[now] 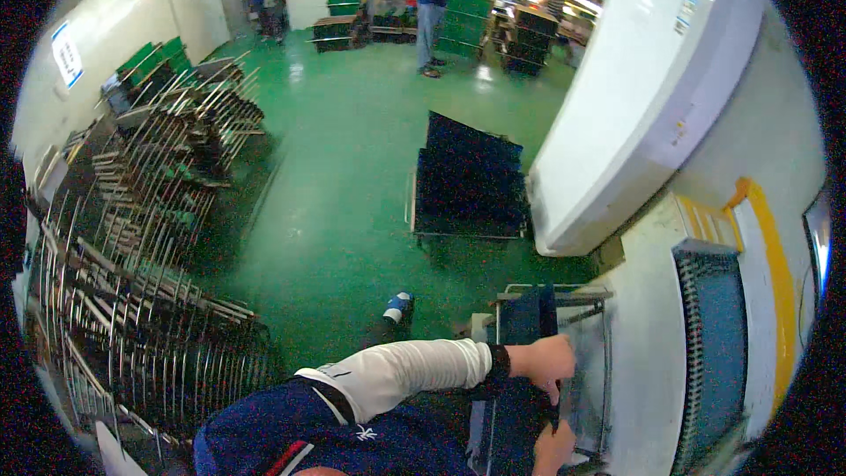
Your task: The recorder loads and unloads flat green panels into an industrial processing or cleaning machine.
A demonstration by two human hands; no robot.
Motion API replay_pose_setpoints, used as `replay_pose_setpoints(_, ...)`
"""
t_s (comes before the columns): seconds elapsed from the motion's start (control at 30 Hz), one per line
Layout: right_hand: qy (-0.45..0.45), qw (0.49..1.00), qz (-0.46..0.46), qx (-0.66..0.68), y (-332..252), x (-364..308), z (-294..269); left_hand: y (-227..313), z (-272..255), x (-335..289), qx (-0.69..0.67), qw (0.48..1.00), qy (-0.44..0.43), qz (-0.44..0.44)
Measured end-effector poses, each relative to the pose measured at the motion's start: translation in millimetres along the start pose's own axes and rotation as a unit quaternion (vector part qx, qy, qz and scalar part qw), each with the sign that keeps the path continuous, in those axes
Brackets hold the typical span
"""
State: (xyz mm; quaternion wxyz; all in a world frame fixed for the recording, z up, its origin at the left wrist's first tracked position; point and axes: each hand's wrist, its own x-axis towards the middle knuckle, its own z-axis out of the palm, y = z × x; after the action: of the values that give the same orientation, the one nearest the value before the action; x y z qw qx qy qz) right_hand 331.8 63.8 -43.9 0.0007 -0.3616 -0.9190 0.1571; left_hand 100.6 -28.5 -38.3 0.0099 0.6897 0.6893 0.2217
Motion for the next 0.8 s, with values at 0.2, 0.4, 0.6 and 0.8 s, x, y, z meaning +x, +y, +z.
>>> replay_pose_setpoints(0.2, 0.042, 0.996, -0.049, 0.06, 18.5, 8.8, 13.7, -4.4, 8.2, 6.7, 0.004, 1.0, -0.01, -0.009)
replay_pose_setpoints(0.4, -0.011, 0.998, -0.06, -0.031, 4.8, 2.7, -4.7, -9.9, 19.4, 11.9, 0.007, 1.0, -0.019, -0.016)
replay_pose_setpoints(0.6, -0.004, 0.998, -0.06, -0.024, -0.1, -1.6, -8.8, -7.2, 17.8, 9.8, 0.009, 1.0, 0.02, -0.004)
replay_pose_setpoints(0.8, -0.009, 0.998, -0.06, -0.026, -6.7, -2.9, -14.8, -5.7, 13.9, 10.1, 0.001, 1.0, 0.013, -0.013)
